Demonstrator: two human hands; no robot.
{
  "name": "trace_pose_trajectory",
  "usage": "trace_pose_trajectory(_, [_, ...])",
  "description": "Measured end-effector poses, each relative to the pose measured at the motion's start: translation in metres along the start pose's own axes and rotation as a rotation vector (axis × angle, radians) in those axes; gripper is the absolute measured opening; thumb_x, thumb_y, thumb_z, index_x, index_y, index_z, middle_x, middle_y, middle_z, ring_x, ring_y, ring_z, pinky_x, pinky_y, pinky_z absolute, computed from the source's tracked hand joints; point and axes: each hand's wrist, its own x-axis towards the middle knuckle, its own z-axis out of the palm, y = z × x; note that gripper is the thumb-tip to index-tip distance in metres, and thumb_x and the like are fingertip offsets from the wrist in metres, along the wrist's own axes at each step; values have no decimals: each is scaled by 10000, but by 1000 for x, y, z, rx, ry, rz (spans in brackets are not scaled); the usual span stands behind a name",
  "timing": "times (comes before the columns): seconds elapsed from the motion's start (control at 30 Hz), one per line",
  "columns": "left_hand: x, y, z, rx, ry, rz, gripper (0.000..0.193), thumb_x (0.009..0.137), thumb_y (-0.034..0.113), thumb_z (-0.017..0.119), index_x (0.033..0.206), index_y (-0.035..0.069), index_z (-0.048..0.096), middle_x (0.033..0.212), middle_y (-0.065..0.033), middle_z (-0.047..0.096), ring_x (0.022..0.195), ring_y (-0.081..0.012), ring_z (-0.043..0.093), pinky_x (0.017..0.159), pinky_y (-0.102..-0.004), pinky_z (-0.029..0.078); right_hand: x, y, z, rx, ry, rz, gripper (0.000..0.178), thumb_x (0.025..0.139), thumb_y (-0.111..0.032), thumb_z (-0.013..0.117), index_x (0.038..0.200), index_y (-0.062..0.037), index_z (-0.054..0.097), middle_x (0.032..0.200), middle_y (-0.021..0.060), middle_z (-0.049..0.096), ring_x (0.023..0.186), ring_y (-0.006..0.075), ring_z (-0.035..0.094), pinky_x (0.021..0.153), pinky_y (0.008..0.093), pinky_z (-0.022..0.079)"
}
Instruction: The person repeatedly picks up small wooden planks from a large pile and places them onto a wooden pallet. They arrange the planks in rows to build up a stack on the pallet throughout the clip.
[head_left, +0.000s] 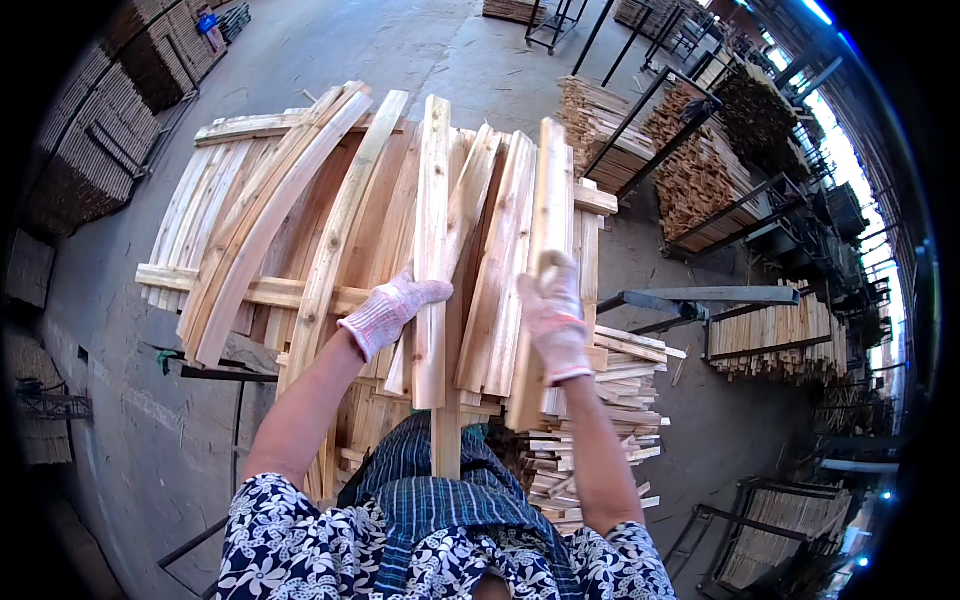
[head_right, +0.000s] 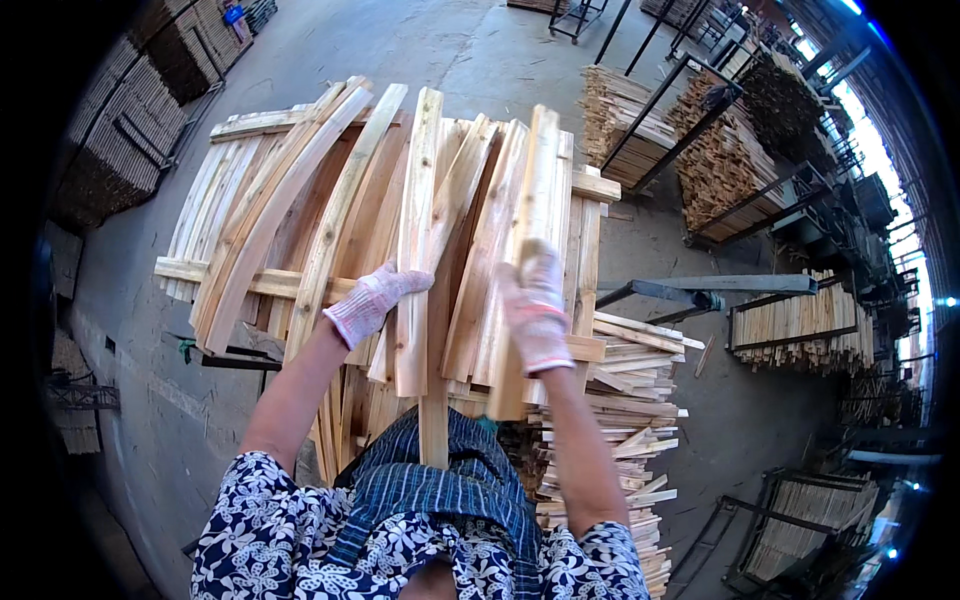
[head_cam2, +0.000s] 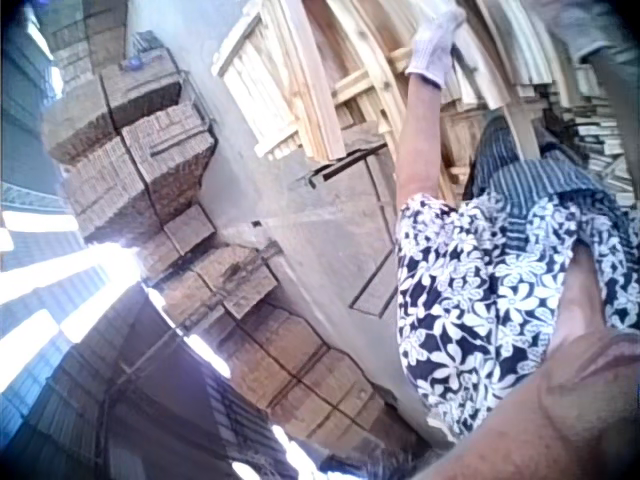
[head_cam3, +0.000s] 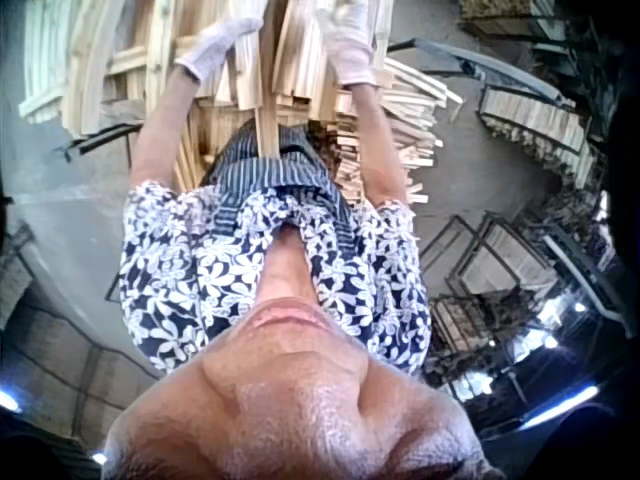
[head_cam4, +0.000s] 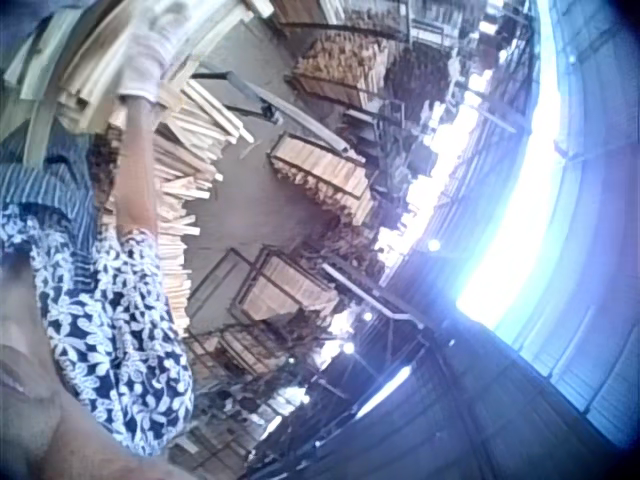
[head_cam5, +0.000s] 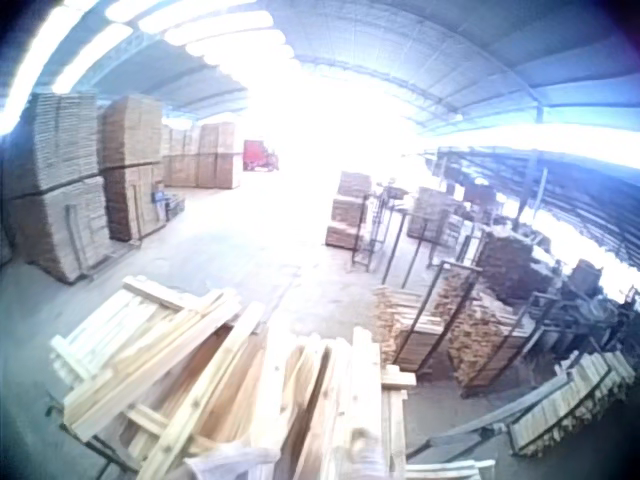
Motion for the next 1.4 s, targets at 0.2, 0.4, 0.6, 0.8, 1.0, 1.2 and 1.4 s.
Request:
trace_pose_trajectory(0.2, [-30, 12, 1, -37, 79, 153, 640, 812, 145, 770, 1371, 21, 483, 1138, -49, 646, 978, -124, 620, 885, -259, 501, 8, -94, 48, -456, -226, 334, 620, 869, -133, 621, 1436, -153, 370, 1273, 293, 459, 1051, 349, 585, 848, 469, 539])
trace_pose_trajectory(0.4, [-65, 34, -14, 200, 226, 262, 781, 835, 188, 735, 1458, -8, 305, 1088, -120, 651, 959, -164, 634, 846, -292, 522, -6, -41, -9, 272, -116, 256, 730, 817, -38, 641, 1468, -65, 313, 1358, 250, 412, 1107, 304, 567, 948, 346, 534])
trace_pose_trajectory(0.6, [-34, -6, -2, 1070, 447, 251, 890, 869, 273, 698, 1520, 8, 150, 1316, -280, 521, 1210, -298, 567, 973, -406, 485, -26, 8, -78, 303, 12, 116, 692, 816, 55, 641, 1443, -47, 369, 1415, 183, 418, 1287, 279, 472, 1029, 323, 465])
trace_pose_trajectory(0.8, [-26, -3, 64, 1272, 432, -110, 915, 857, 299, 712, 1508, 59, 116, 1333, -269, 419, 1201, -436, 530, 961, -521, 483, 5, 80, -69, -32, -87, 310, 547, 880, -110, 683, 1386, -123, 478, 1255, 205, 482, 1110, 336, 569, 986, 395, 483])
trace_pose_trajectory(1.0, [-8, -21, 10, 791, 226, 181, 831, 861, 136, 641, 1513, -21, 151, 1410, -315, 407, 1264, -365, 494, 1052, -330, 415, 5, 107, -9, -159, -13, 467, 454, 971, -291, 545, 1406, -200, 451, 1287, 292, 485, 1131, 446, 565, 959, 444, 482])
trace_pose_trajectory(1.2, [-42, -15, 25, 377, 95, 253, 1003, 822, 127, 736, 1537, 10, 43, 1367, -288, 483, 1257, -325, 490, 1123, -374, 367, 6, -7, -49, -239, 105, 135, 529, 912, -395, 653, 1332, -98, 529, 1243, 199, 545, 1211, 358, 492, 991, 444, 457])
trace_pose_trajectory(1.4, [-46, -21, 113, 414, -184, 261, 939, 898, 281, 679, 1533, 29, 36, 1105, -170, 614, 980, -285, 636, 888, -392, 533, -10, -48, -50, 1094, -253, 585, 764, 848, -253, 748, 1461, 7, 374, 1386, 176, 494, 1270, 256, 476, 1041, 362, 417])
